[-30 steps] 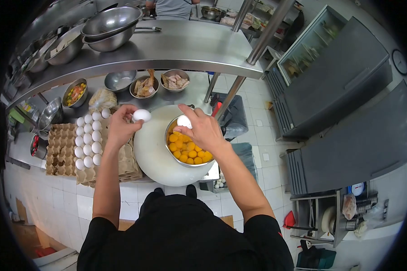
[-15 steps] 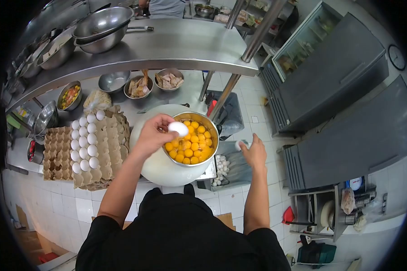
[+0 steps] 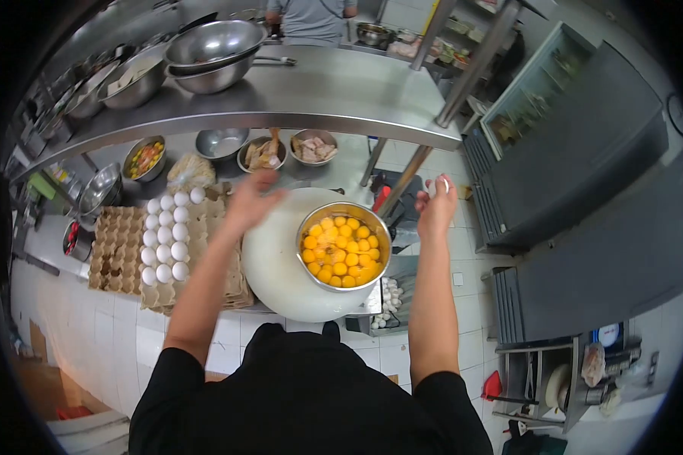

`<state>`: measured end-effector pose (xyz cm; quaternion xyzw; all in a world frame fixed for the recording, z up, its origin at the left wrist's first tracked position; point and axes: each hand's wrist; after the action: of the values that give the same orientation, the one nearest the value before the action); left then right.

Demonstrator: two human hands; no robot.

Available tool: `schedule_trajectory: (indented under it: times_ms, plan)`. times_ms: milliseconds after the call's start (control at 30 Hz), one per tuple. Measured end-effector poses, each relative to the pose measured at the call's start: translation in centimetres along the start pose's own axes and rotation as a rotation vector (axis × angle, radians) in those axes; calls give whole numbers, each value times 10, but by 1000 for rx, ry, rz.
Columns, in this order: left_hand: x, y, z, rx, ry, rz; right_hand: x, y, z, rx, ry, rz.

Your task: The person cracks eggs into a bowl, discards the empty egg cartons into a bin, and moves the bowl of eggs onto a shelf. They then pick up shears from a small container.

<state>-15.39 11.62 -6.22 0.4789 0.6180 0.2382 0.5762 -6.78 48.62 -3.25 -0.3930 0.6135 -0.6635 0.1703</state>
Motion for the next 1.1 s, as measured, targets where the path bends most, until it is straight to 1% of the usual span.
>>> schedule_trajectory:
  times_ms: [33, 67, 100, 133, 167, 200, 233, 267, 300, 333, 367, 400, 433, 467, 533, 567, 600, 633, 667, 700, 733, 767, 800, 833, 867, 900, 933, 967, 1000, 1033, 1100]
  plan:
    - [-27, -13, -3, -41, 103, -412, -6, 9, -15, 64, 155, -76]
    - [-53, -41, -7, 30, 141, -580, -9, 23, -21, 52, 92, 44]
    - [-78, -36, -8, -154, 32, -789, -6, 22, -17, 125, -85, 152]
    - [-91, -49, -6, -167, 79, -934, -5, 20, -13, 201, -264, 260]
    - [-103, -63, -3, -184, 129, -1079, -7, 21, -11, 196, -261, 259]
    - [-114, -70, -2, -183, 131, -1078, -9, 26, -7, 160, -180, 116]
    - [-124, -75, 1, -165, 32, -1110, -13, 30, -2, 128, -100, -26]
    - [-134, -82, 4, -148, -68, -1141, -20, 32, 4, 132, -102, -24]
    - [-138, -96, 3, -87, -71, -1074, -29, 31, 9, 198, -130, -182]
    - [-141, -101, 1, -91, -70, -1074, -33, 29, 16, 261, -158, -341]
    - [-142, -105, -1, -33, -61, -1081, -33, 30, 26, 261, -162, -340]
    - [-143, -106, -2, 26, -55, -1087, -24, 25, 45, 305, -226, -266]
    - [-145, -103, -3, 24, -56, -1087, -14, 20, 61, 350, -289, -191]
    - [-149, -96, -3, 22, -46, -1072, -7, 16, 73, 353, -288, -190]
    - [-154, -84, -4, 23, -40, -1056, 6, 11, 89, 331, -603, 247]
    - [-155, -80, -4, 7, 35, -962, 12, 17, 92, 332, -599, 247]
    - [-156, -77, -3, -9, 111, -867, 21, 23, 92, 198, -650, 451]
    - [-155, -72, -1, -10, 109, -868, 29, 28, 94, 60, -697, 654]
    - [-150, -68, 2, 30, 178, -736, 34, 32, 96, 64, -697, 655]
    - [-143, -63, 6, 68, 246, -602, 39, 32, 100, -28, -720, 828]
    - [-131, -58, 9, 64, 245, -600, 50, 23, 107, -124, -741, 1002]
    - [-117, -54, 12, -17, 217, -350, 57, 10, 112, -144, -790, 1207]
    - [-102, -48, 16, -96, 189, -100, 57, 9, 115, -142, -795, 1208]
    - [-88, -43, 21, -101, 191, -100, 55, 9, 117, -401, -774, 1130]
    - [-72, -37, 27, -105, 130, 43, 53, 8, 119, -656, -744, 1038]
    - [-58, -30, 34, -109, 70, 187, 50, -1, 120, -656, -750, 1039]
    - [-45, -19, 41, -114, 71, 189, 44, -16, 122, -745, -595, 924]
    - [-34, -5, 50, -154, -15, 274, 35, -26, 121, -827, -439, 806]
    - [-22, 7, 57, -193, -100, 358, 21, -28, 118, -795, -293, 712]
    - [-9, 14, 62, -196, -99, 360, 5, -30, 115, -760, -147, 616]
    - [18, 25, 73, -140, -214, 484, -39, -38, 105, -609, -31, 832]
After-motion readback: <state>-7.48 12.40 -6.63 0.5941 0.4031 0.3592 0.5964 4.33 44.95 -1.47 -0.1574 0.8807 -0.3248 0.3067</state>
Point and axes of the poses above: each hand's wrist, its own z-axis away from the middle knuckle, its own x-axis out of the palm, y = z × x, and after that the axes turned 3 degrees about -z, right-handed
